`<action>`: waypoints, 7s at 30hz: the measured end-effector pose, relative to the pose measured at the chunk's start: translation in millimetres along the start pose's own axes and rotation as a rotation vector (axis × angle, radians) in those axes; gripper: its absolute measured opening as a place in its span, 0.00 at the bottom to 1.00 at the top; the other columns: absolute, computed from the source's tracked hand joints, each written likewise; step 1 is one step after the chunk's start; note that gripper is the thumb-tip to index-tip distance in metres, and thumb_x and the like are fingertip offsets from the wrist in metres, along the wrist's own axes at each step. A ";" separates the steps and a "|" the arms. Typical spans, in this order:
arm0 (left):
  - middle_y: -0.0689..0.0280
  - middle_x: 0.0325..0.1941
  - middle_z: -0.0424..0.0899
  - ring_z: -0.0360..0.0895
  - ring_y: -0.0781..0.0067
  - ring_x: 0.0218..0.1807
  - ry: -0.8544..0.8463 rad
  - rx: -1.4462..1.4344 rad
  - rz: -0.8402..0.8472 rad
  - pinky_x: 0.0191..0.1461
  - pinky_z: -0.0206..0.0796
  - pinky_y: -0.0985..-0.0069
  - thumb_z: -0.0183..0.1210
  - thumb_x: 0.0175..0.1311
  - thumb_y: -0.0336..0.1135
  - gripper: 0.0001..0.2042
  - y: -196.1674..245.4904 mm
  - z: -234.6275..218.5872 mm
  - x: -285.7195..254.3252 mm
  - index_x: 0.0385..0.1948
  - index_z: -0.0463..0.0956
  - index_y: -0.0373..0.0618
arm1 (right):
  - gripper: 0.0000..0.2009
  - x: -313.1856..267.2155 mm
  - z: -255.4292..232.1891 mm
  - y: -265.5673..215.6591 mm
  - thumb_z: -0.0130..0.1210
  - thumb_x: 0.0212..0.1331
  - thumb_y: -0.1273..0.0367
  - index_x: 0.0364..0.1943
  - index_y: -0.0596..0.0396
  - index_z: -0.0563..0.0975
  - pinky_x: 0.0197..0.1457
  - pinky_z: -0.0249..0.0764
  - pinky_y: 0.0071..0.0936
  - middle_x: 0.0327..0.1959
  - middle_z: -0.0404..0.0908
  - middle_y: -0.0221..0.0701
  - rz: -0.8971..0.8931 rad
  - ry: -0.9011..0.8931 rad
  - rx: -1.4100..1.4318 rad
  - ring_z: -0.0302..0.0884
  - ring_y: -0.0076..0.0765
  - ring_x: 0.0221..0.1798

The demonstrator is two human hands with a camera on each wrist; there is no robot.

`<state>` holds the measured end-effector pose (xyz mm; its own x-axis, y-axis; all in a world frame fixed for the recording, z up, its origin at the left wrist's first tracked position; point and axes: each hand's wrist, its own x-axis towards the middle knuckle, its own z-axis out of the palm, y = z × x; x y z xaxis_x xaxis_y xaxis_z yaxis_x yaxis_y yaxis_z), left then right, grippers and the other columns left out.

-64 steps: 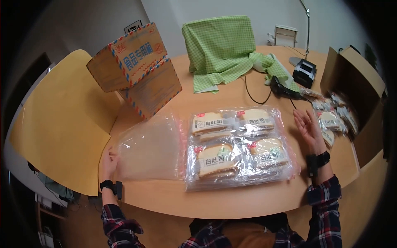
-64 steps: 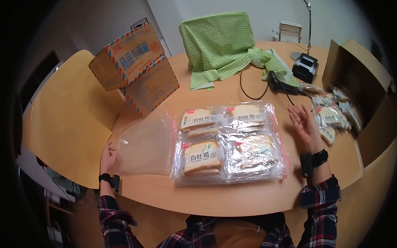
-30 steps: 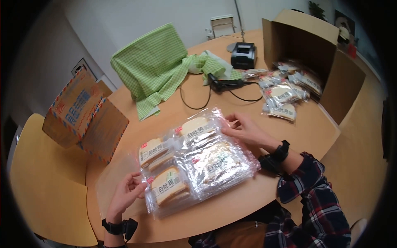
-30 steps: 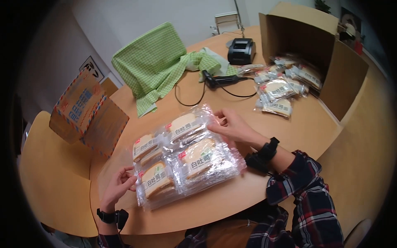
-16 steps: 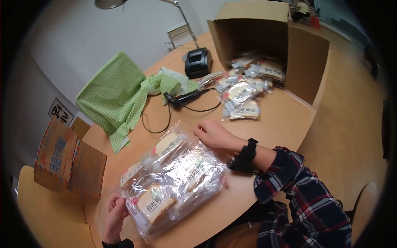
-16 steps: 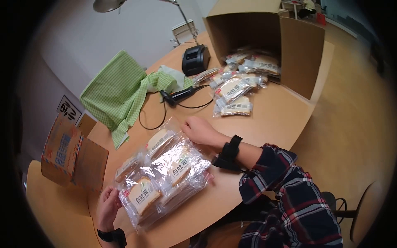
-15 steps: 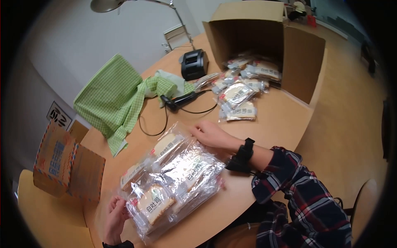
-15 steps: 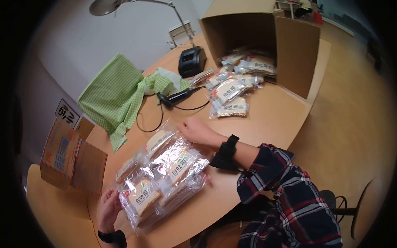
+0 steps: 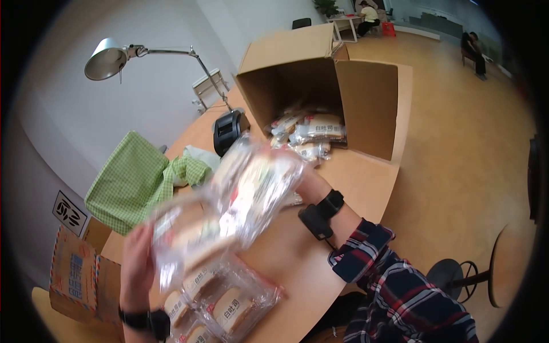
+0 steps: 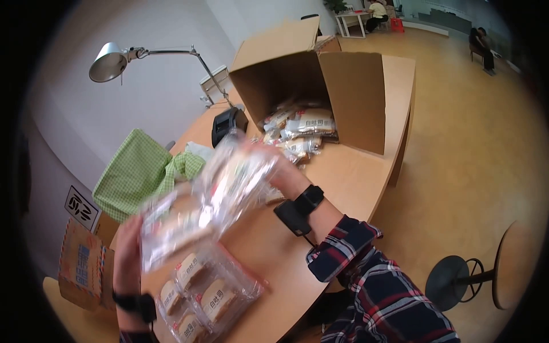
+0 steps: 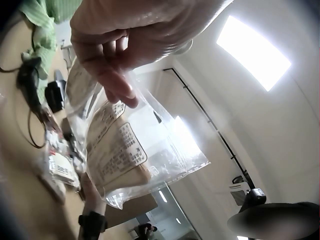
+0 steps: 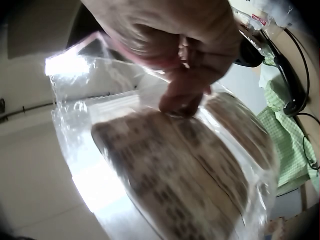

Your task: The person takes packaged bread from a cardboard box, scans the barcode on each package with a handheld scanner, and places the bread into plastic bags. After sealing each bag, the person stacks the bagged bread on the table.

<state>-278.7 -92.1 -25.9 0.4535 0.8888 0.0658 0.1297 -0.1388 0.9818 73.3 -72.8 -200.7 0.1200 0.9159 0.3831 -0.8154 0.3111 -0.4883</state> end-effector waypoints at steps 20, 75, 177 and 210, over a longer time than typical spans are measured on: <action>0.74 0.19 0.71 0.63 0.86 0.16 -0.138 -0.331 0.235 0.20 0.55 0.87 0.51 0.71 0.36 0.10 35.6 148.1 159.2 0.29 0.73 0.43 | 0.23 -11.3 48.9 1.2 0.54 0.63 0.54 0.53 0.58 0.72 0.58 0.74 0.29 0.52 0.79 0.39 -0.258 0.254 0.199 0.79 0.35 0.51; 0.55 0.43 0.80 0.80 0.66 0.43 0.640 0.632 -0.369 0.44 0.73 0.73 0.59 0.64 0.38 0.19 -137.2 -182.2 -286.0 0.52 0.72 0.38 | 0.31 -77.8 117.1 89.4 0.62 0.57 0.71 0.61 0.72 0.62 0.24 0.67 0.15 0.27 0.75 0.25 0.556 -0.211 -1.070 0.72 0.16 0.25; 0.61 0.60 0.72 0.71 0.67 0.57 0.836 0.605 -0.355 0.60 0.64 0.69 0.64 0.51 0.28 0.33 -222.1 -309.9 -410.9 0.64 0.63 0.43 | 0.18 3.4 33.7 -93.8 0.53 0.60 0.71 0.54 0.64 0.72 0.61 0.67 0.36 0.53 0.76 0.48 -0.323 -0.267 -2.182 0.72 0.52 0.58; 0.54 0.31 0.81 0.76 0.44 0.36 1.049 1.635 -0.574 0.44 0.69 0.57 0.60 0.56 0.35 0.10 -229.2 -278.8 -372.7 0.32 0.76 0.37 | 0.24 -81.5 112.0 88.0 0.62 0.56 0.59 0.49 0.65 0.75 0.28 0.69 0.26 0.22 0.78 0.34 0.492 -0.425 -1.532 0.75 0.26 0.25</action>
<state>-723.3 -269.8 -225.7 -0.4293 0.7419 0.5151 0.8347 0.5437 -0.0875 -71.6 -148.4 -187.1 -0.3251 0.9456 0.0161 0.5790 0.2124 -0.7871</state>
